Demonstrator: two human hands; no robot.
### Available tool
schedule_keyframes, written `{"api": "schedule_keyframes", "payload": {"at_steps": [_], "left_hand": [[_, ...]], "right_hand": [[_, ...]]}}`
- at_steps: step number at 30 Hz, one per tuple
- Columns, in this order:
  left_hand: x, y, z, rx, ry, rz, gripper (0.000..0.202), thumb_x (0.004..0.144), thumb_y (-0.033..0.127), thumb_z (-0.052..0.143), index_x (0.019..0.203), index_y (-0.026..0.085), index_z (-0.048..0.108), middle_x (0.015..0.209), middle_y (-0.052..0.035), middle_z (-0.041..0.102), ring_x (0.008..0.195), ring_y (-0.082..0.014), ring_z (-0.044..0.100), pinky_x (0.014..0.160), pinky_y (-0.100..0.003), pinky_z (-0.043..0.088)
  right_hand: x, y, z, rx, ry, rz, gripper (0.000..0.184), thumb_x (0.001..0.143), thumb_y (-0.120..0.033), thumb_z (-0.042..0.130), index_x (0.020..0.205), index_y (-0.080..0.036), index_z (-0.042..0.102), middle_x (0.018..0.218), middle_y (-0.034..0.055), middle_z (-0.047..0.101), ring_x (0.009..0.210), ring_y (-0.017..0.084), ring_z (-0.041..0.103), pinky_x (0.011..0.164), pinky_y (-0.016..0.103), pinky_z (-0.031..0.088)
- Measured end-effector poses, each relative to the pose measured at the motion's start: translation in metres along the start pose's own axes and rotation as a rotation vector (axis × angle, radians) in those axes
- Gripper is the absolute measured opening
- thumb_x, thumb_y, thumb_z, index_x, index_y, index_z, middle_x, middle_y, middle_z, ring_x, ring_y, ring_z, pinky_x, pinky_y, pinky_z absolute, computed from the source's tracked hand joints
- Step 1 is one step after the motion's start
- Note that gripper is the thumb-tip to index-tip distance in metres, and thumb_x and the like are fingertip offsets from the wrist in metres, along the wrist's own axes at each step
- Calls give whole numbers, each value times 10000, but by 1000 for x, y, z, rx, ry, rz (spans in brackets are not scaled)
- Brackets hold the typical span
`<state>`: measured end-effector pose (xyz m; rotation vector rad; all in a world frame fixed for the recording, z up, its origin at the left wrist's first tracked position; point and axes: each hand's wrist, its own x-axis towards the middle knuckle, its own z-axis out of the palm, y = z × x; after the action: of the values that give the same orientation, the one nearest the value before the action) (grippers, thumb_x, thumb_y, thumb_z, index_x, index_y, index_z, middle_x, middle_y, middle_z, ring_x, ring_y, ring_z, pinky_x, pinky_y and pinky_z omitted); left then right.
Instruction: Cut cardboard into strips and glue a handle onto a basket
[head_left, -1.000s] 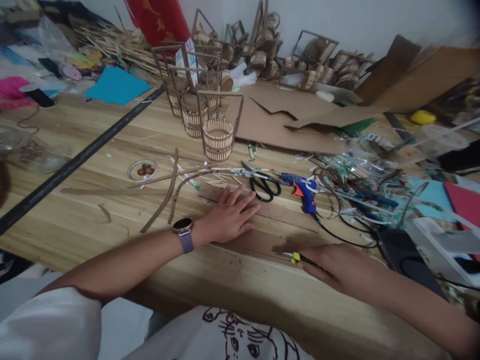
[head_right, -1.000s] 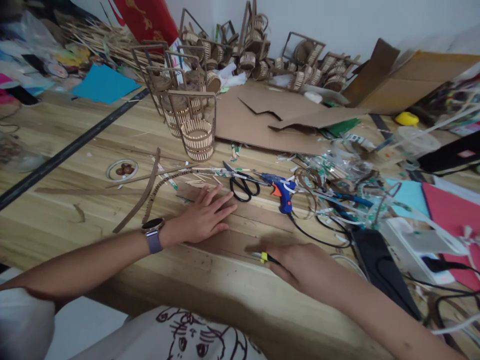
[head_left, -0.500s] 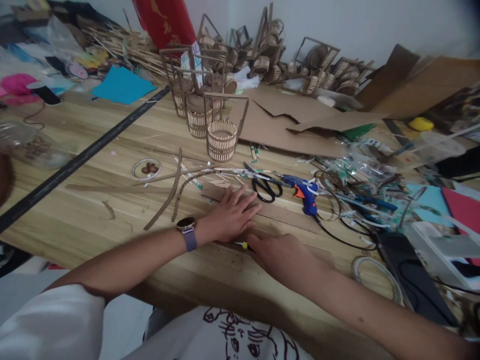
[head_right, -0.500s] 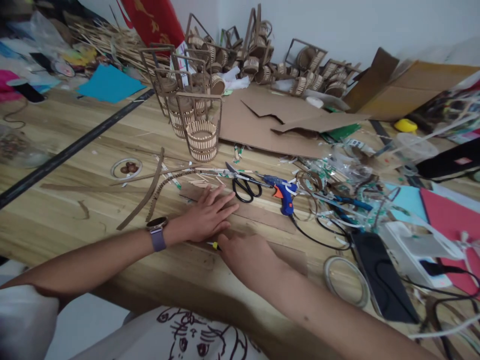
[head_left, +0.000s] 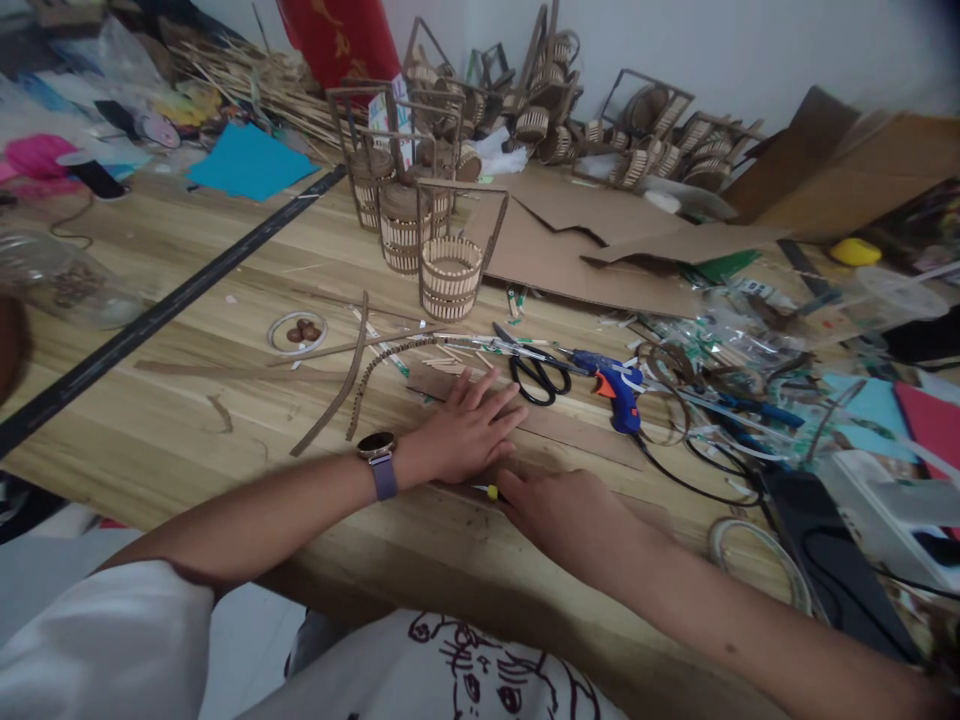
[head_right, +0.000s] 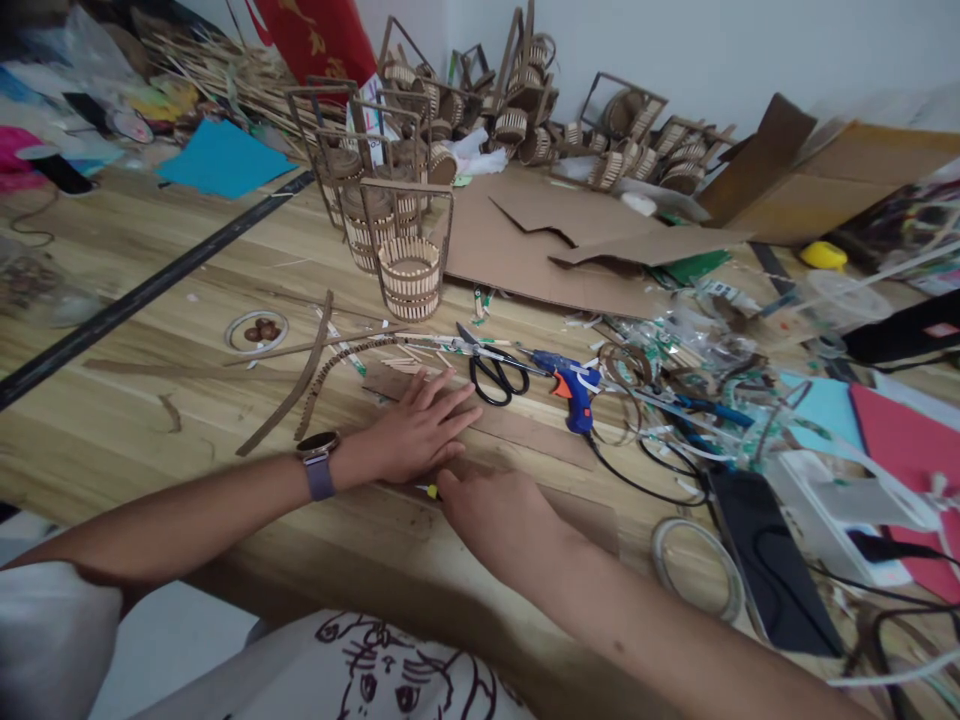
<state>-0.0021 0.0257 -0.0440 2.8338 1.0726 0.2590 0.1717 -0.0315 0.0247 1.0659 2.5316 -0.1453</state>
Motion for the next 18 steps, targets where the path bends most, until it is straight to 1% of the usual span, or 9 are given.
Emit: {"api": "schedule_keyframes", "payload": {"at_steps": [5, 10, 15, 18], "left_hand": [[0, 0, -2, -9, -10, -1, 520, 1065, 418, 418, 1510, 154, 459, 1616, -160, 369, 1525, -432, 167, 1199, -705, 134], [0, 0, -1, 4, -13, 0, 532, 1062, 421, 431, 1523, 156, 441, 1620, -166, 357, 1525, -438, 157, 1193, -708, 132], [0, -1, 1, 20, 3, 10, 524, 1070, 437, 401, 1512, 161, 453, 1620, -152, 361, 1519, -441, 171, 1198, -692, 129], [-1, -2, 1, 15, 7, 27, 529, 1069, 445, 395, 1507, 157, 461, 1617, -156, 365, 1520, -443, 167, 1197, -699, 126]], "right_hand": [[1, -1, -1, -9, -13, 3, 303, 941, -63, 496, 1182, -145, 660, 877, 76, 769, 728, 219, 754, 492, 259, 445], [5, -3, -6, -26, -60, -22, 382, 922, -40, 505, 1283, -101, 614, 999, 131, 767, 775, 233, 767, 502, 261, 471], [8, -5, -9, -49, -55, -19, 393, 903, -17, 516, 1284, -56, 607, 986, 161, 763, 748, 247, 774, 479, 257, 457], [9, -6, -15, -47, -61, -17, 410, 877, 13, 524, 1272, -50, 616, 985, 167, 767, 762, 254, 778, 490, 261, 468]]}}
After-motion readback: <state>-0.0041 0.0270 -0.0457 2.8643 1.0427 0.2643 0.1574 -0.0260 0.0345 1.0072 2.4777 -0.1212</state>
